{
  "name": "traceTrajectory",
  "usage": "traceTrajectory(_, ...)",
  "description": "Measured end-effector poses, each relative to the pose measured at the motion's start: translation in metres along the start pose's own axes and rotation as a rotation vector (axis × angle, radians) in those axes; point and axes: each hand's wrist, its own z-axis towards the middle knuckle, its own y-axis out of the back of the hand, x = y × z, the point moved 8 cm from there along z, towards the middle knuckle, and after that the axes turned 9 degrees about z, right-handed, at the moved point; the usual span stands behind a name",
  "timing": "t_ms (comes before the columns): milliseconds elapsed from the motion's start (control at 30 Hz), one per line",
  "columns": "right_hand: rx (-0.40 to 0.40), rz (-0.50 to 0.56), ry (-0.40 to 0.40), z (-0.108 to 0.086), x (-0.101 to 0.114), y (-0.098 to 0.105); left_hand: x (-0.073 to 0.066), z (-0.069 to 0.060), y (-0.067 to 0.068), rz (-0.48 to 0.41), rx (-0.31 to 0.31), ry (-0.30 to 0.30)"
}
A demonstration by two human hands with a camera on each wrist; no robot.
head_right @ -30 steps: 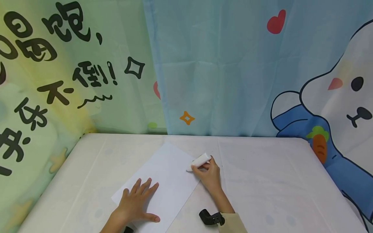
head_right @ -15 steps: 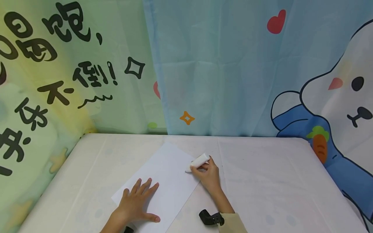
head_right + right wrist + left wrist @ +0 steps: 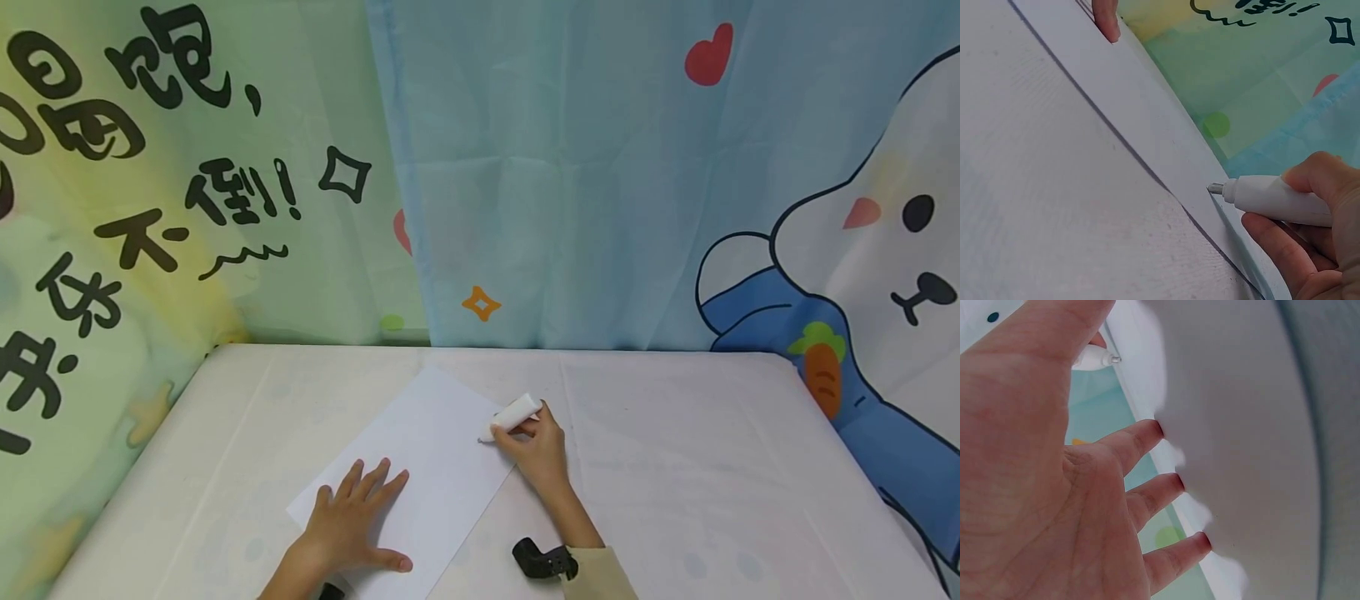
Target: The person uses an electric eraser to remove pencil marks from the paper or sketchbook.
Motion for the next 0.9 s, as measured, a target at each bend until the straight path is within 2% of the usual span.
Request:
traceTrajectory(333,0.02,0.001,-0.024,0.0005,-0.0045,-0.0029,0.0004,0.0006,-0.0001,-0.003,0.003,0.002)
traceTrajectory(567,0.052,-0.011,-0.046,-0.0015,-0.0043,-0.0064,0.0002,0.001,-0.0003,0.025,-0.018,-0.001)
traceTrajectory(733,0.013,-0.026,-0.026,0.0003,-0.0046,-0.0012,-0.0006,0.0006,0.0009,0.03,-0.027,-0.006)
traceTrajectory(900,-0.004,-0.028,-0.039,0.0011,-0.0054,0.0012,-0.0007,-0.0002,0.0026,0.026,-0.029,-0.008)
